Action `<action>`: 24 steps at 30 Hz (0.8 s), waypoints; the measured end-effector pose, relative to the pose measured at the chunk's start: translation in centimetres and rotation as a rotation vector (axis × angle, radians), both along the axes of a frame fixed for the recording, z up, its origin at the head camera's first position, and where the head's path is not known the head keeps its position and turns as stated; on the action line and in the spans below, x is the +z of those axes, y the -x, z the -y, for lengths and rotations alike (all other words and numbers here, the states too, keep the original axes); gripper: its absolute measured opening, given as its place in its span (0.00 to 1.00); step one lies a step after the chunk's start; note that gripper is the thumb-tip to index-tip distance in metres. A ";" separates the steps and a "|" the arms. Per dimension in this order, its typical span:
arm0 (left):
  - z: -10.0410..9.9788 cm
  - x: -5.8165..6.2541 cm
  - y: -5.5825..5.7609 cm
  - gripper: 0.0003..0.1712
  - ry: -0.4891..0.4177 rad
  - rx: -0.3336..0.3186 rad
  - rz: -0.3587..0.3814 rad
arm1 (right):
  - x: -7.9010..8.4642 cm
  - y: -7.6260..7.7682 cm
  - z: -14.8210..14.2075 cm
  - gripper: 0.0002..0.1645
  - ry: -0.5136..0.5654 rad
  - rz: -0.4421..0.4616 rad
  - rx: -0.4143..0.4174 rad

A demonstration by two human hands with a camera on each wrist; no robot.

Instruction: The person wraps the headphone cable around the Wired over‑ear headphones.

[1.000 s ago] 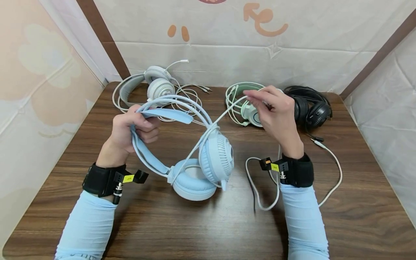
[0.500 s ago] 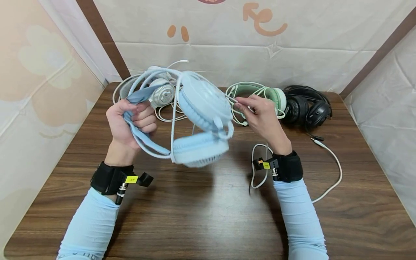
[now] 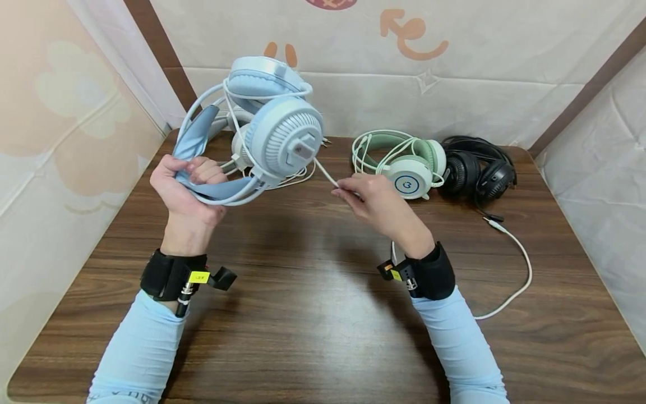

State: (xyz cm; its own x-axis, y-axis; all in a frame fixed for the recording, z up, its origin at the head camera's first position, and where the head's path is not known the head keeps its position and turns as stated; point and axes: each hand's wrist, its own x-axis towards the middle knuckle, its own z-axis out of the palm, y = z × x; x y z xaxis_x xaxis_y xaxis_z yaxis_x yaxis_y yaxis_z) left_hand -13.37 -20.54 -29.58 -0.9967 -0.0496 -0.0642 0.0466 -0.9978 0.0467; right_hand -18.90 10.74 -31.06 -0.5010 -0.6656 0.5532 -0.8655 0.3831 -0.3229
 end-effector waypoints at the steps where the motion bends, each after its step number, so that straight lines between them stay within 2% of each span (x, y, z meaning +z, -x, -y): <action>1: 0.0 0.1 0.0 0.10 -0.004 0.029 0.023 | 0.1 -0.4 0.3 0.04 -0.009 -0.005 0.015; 4: 0.0 0.2 0.1 0.10 -0.006 0.111 0.080 | 0.2 -1.7 1.2 0.03 -0.043 -0.027 0.046; 7: -0.1 0.2 0.3 0.11 0.013 0.175 0.106 | 0.3 -2.9 2.1 0.03 -0.077 -0.062 0.069; 13: -0.7 0.3 0.4 0.14 0.082 0.228 0.155 | 0.5 -5.1 3.4 0.04 -0.092 -0.103 0.126; 19: -1.1 0.3 0.4 0.15 0.223 0.269 0.201 | 0.9 -6.7 4.0 0.05 -0.117 -0.106 0.153; 24: -1.4 0.2 0.2 0.17 0.421 0.338 0.142 | 1.3 -7.7 4.2 0.04 -0.146 -0.128 0.168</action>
